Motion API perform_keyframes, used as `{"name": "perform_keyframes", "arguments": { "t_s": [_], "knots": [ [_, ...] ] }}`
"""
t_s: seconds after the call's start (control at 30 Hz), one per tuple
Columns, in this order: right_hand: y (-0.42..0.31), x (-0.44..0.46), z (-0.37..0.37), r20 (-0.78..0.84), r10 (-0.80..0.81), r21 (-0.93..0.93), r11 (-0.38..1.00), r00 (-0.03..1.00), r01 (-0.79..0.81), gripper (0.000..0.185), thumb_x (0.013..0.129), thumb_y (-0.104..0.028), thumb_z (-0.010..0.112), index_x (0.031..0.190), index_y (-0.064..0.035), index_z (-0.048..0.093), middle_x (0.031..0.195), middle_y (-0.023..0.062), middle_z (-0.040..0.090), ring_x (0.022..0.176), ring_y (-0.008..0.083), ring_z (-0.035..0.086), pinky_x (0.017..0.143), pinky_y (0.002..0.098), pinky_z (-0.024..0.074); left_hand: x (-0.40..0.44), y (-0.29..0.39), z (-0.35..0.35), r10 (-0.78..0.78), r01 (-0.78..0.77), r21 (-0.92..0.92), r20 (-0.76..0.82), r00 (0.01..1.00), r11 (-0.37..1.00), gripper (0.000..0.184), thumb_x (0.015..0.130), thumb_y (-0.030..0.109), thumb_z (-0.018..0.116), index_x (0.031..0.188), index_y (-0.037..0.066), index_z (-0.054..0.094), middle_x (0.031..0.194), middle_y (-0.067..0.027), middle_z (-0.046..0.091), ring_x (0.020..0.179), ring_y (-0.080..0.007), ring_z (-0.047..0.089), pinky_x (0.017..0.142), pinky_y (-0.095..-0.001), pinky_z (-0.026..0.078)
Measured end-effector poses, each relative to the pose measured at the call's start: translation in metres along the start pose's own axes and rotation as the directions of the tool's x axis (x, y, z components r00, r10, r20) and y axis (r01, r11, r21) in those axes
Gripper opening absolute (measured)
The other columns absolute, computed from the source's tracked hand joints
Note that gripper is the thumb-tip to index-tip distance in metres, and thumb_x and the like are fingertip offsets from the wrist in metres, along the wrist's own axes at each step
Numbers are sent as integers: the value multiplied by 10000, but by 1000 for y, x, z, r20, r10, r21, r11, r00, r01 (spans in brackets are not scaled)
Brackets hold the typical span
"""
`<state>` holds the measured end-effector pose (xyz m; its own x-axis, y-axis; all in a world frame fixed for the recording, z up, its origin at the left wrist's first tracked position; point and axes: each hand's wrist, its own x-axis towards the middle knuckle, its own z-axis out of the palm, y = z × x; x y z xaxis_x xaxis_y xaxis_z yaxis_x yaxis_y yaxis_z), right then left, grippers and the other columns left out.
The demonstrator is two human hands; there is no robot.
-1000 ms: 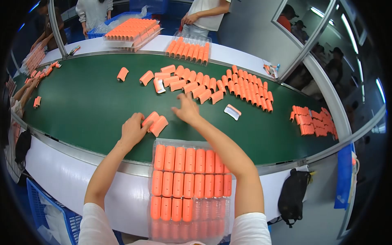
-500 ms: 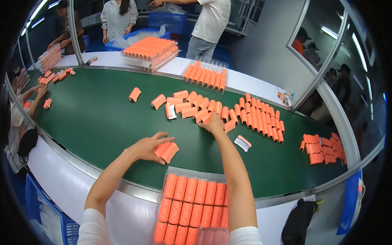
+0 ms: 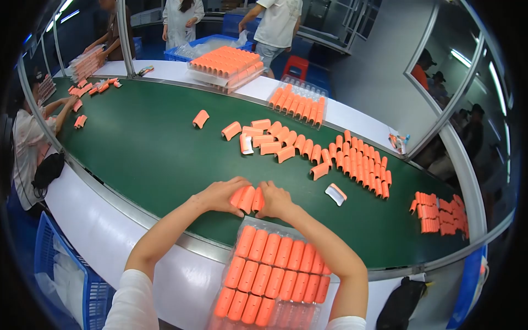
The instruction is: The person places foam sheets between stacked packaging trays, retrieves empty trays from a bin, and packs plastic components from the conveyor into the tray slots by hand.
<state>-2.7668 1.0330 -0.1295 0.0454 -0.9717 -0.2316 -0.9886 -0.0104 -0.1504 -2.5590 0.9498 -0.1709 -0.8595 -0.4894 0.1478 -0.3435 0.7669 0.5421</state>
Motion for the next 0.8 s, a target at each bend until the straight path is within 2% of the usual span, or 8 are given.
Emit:
{"name": "perform_keyframes", "arguments": {
  "t_s": [0.1,0.2,0.27,0.33,0.43,0.53,0.6,0.8],
  "knots": [
    [-8,-4,10,-60,14,57,998,998,-11,937,524,-308,932,1309,-77,476,1254,161,540,1086,419,602,897,506,513,-2,7,11,14,-10,37,-93,996,999,914,598,430,877,1354,113,471,1346,-78,513,1093,-348,619,903,-471,517],
    [2,-6,14,-126,-71,70,994,990,80,897,545,-296,913,1299,-77,480,1234,161,554,1081,406,607,892,498,517,-1,12,13,-46,45,-13,-91,995,999,879,600,421,880,1332,127,491,1316,-75,540,1104,-364,611,916,-476,509],
    [-1,-10,8,-122,-73,71,994,990,82,884,554,-286,902,1301,-76,479,1230,163,557,1075,406,609,888,497,519,-4,20,10,-55,57,14,-115,992,998,885,590,420,886,1329,128,496,1298,-79,552,1103,-364,611,913,-476,510],
    [-10,-22,0,-124,-77,75,993,989,86,871,563,-277,891,1304,-75,479,1226,164,559,1070,406,610,885,496,521,-13,39,-1,-62,70,48,-139,988,996,892,579,420,892,1326,129,500,1279,-82,565,1101,-363,610,910,-476,511],
    [-25,-54,-18,-228,-127,28,990,965,137,841,572,-272,875,1289,-72,482,1203,158,561,1020,415,626,846,505,533,-28,74,-20,-63,84,110,-185,981,990,861,575,397,894,1295,121,513,1255,-86,572,1060,-362,627,876,-478,524],
    [-39,-86,-39,-315,-149,-15,988,937,153,843,555,-250,887,1272,-68,480,1162,149,563,966,414,643,799,506,545,-40,112,-34,-17,64,163,-277,961,985,804,570,363,893,1240,110,530,1202,-79,585,974,-362,655,801,-478,546],
    [-42,-102,-49,-414,-200,-110,980,888,169,854,534,-224,900,1258,-65,475,1130,145,559,920,411,655,758,502,554,-43,133,-38,32,50,211,-368,929,976,762,566,336,891,1198,101,535,1150,-75,592,889,-363,671,732,-474,557],
    [-48,-161,-65,-437,-199,-147,978,877,149,863,516,-212,914,1239,-50,471,1124,145,554,908,407,657,739,492,562,-54,177,-32,113,10,303,-384,916,953,732,576,312,878,1186,93,538,1087,-90,592,835,-335,679,691,-451,561]
  ]
}}
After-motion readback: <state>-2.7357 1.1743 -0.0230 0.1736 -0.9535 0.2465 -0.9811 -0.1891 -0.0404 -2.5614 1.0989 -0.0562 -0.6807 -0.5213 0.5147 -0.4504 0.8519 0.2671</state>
